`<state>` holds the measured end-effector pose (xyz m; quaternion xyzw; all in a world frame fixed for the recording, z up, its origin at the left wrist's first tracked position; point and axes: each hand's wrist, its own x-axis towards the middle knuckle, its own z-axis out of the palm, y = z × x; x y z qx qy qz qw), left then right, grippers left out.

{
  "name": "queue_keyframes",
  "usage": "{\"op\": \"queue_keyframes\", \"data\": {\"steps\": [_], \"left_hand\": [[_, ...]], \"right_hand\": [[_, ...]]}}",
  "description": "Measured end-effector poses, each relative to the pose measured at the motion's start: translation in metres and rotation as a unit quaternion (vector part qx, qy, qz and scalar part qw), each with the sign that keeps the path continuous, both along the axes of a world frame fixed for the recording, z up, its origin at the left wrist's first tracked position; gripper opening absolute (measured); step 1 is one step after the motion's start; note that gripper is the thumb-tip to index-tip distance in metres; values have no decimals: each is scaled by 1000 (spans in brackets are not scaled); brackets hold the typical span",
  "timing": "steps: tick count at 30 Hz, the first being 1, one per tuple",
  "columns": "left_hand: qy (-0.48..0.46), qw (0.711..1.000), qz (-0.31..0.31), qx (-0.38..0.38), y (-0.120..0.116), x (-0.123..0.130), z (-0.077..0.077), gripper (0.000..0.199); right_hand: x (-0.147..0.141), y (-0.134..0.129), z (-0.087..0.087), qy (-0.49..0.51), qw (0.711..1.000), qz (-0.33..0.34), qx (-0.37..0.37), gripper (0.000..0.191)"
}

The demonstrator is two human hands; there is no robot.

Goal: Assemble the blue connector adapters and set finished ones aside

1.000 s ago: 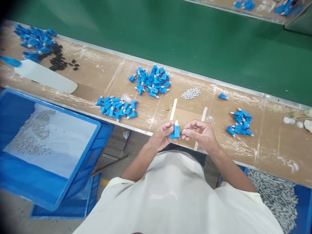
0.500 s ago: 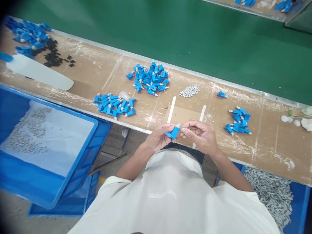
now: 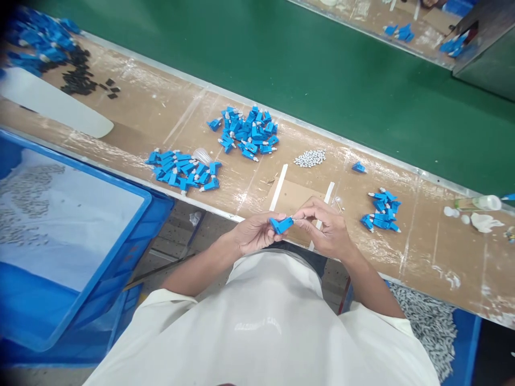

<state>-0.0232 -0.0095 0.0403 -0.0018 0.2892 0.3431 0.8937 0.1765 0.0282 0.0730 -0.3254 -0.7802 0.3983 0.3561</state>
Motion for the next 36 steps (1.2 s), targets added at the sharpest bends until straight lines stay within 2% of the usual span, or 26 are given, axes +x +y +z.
{"op": "queue_keyframes", "data": {"steps": [6, 11, 17, 24, 29, 36], "left_hand": [[-16, 1000, 3, -4, 0, 2, -3, 14], [-3, 1000, 23, -14, -1, 3, -6, 19], [-5, 1000, 13, -19, -1, 3, -8, 15], [9, 1000, -12, -23, 4, 0, 4, 20], [22, 998, -24, -58, 7, -1, 9, 29], [-12, 997, -22, -70, 5, 0, -4, 21]], "right_hand": [[2, 3, -1, -8, 1000, 5, 17, 14], [0, 5, -2, 1, 999, 16, 37, 12], [3, 8, 2, -48, 994, 57, 74, 15], [7, 14, 10, -94, 983, 95, 123, 16], [8, 16, 13, -111, 965, 133, 197, 21], [9, 14, 21, -170, 936, 160, 264, 31]]}}
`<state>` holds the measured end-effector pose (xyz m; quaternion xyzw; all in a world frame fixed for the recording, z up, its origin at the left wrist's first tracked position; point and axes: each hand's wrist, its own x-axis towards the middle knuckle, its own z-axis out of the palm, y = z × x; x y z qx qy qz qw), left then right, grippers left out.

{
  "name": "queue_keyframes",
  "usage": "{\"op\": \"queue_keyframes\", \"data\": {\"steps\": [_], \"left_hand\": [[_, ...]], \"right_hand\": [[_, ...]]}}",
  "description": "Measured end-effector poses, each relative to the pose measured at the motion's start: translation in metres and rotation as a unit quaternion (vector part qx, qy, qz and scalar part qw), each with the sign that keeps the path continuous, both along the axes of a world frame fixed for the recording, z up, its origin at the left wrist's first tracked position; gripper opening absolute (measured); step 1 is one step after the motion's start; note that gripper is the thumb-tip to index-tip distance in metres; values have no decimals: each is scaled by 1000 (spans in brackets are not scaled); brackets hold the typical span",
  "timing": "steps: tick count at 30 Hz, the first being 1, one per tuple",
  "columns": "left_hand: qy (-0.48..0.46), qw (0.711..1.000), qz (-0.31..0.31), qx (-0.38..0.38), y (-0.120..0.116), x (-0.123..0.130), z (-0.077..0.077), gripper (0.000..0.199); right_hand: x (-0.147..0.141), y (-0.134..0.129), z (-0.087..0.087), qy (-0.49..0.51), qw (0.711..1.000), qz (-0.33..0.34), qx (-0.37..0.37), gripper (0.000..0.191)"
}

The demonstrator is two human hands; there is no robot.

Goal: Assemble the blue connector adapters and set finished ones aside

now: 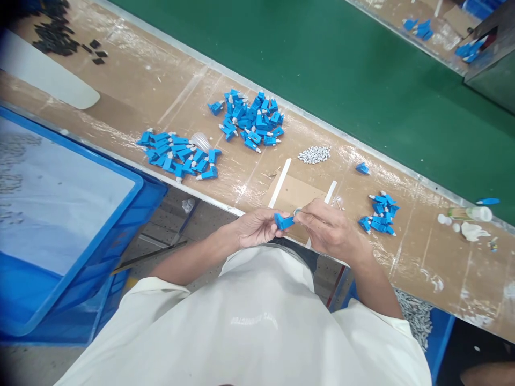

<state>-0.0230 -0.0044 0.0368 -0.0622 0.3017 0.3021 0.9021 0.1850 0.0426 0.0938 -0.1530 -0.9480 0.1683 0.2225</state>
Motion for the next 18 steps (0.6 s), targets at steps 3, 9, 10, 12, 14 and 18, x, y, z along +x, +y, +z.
{"op": "queue_keyframes", "data": {"steps": [3, 9, 10, 12, 14, 18], "left_hand": [[-7, 1000, -1, -1, 0, 2, -7, 17], [23, 999, -4, 36, -2, 5, -17, 8], [34, 998, 0, 60, -3, 4, -16, 8], [54, 991, 11, 123, -4, 2, -12, 19], [75, 980, 22, 183, -4, -1, -6, 32], [133, 963, 51, 230, -2, 0, 3, 48]], "right_hand": [[1, 1, -2, -6, 1000, 1, 7, 33], [5, 5, -5, -7, 999, 22, -47, 31], [6, 5, -5, 3, 997, 14, -70, 28], [11, 2, -6, 52, 990, -52, -121, 17], [14, -5, -9, 127, 957, -172, -195, 7], [8, -19, -28, 208, 815, -282, -462, 34]]}}
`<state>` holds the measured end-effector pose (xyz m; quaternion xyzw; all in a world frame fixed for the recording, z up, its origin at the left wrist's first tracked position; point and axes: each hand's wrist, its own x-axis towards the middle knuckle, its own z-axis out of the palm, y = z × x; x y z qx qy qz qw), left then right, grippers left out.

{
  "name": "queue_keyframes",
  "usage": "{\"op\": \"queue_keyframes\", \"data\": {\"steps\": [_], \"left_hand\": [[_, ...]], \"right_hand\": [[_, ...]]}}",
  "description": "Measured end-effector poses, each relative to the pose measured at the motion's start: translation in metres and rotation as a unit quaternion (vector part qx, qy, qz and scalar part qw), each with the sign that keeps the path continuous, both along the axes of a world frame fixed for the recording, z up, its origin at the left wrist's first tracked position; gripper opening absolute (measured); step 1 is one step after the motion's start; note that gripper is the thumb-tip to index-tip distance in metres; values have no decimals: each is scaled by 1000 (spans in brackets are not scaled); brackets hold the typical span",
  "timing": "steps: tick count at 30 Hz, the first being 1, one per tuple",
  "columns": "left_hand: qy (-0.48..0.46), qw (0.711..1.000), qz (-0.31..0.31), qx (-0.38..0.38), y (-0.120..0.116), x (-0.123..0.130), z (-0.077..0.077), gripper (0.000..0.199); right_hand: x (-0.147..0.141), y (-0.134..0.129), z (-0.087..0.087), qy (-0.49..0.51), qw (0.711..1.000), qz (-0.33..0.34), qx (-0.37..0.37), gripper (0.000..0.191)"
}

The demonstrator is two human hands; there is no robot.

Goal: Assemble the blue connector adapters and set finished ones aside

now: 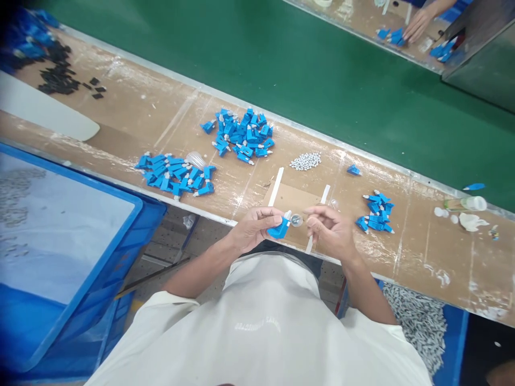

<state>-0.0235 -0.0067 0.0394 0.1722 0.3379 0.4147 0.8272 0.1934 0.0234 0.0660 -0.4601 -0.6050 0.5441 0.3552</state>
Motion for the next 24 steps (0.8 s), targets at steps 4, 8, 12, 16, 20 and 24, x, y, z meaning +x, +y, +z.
{"op": "queue_keyframes", "data": {"steps": [4, 8, 12, 16, 20, 24], "left_hand": [[28, 999, 8, 18, 0, 5, 0, 50], [48, 998, 14, 26, -3, 9, -2, 50], [60, 997, 37, 27, -9, 12, -4, 51], [59, 997, 31, 49, -16, 13, -2, 50], [125, 985, 26, 120, -4, 0, 1, 47], [410, 870, 122, 245, 64, -42, 3, 27]], "right_hand": [[-16, -9, -22, 121, 977, 57, -163, 61], [-30, -13, -36, 173, 967, 35, -186, 55], [-39, -22, -42, 207, 966, -9, -157, 47], [-45, -33, -43, 208, 972, -44, -99, 43], [-41, -29, -43, 204, 972, -38, -106, 64], [-24, -19, -48, 207, 971, -3, -119, 68]]}}
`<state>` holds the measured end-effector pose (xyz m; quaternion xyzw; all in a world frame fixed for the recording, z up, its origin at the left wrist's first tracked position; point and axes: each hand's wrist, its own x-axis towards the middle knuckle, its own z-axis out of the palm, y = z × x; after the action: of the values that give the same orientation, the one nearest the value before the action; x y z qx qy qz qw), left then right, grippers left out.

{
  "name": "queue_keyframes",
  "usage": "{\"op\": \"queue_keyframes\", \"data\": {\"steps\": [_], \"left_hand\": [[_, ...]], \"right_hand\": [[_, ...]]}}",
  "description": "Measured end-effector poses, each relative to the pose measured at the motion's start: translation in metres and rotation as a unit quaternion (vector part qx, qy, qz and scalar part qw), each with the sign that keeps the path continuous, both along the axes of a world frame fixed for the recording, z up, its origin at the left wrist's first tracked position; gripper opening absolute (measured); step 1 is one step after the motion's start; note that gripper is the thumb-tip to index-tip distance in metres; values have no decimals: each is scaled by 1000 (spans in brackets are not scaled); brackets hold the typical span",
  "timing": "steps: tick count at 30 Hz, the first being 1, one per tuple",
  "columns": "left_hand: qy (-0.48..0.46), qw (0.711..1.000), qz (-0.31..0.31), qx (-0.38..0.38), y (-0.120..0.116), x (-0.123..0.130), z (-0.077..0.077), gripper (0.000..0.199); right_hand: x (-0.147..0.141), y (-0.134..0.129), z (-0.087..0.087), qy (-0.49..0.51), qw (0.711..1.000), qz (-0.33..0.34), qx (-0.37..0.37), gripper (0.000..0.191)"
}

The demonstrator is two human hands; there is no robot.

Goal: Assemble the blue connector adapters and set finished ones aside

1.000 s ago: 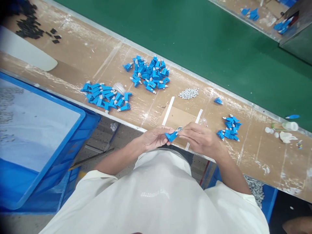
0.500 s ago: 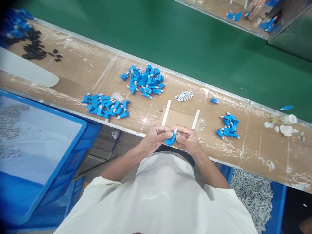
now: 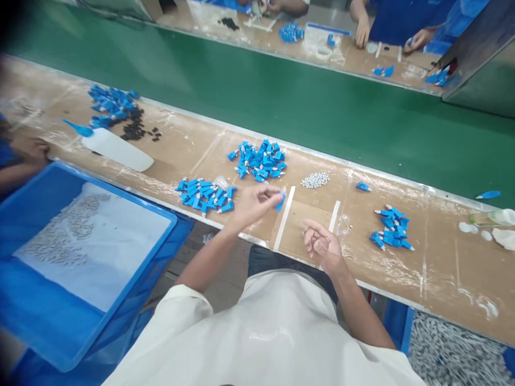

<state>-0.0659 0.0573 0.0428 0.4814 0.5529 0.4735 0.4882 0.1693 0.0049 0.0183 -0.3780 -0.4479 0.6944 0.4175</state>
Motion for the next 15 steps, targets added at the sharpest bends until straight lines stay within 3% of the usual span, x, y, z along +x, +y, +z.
{"op": "queue_keyframes", "data": {"steps": [3, 6, 8, 11, 13, 15], "left_hand": [[220, 971, 87, 18, 60, -37, 3, 17], [367, 919, 146, 3, 79, -55, 0, 18], [359, 920, 157, 19, 63, -50, -8, 24], [253, 962, 93, 44, 13, -22, -25, 28], [191, 980, 48, 35, -22, -1, -35, 29], [119, 993, 21, 10, -47, 16, -40, 30]], "right_hand": [[14, -1, -7, -18, 1000, -4, 12, 52], [31, -7, -13, -37, 999, -20, 27, 49], [48, -8, -14, -85, 994, -47, 40, 47], [80, 2, -11, -244, 961, -103, 83, 41], [104, 19, -5, -390, 901, -127, 142, 33], [124, 45, 0, -522, 818, -150, 191, 25]]}}
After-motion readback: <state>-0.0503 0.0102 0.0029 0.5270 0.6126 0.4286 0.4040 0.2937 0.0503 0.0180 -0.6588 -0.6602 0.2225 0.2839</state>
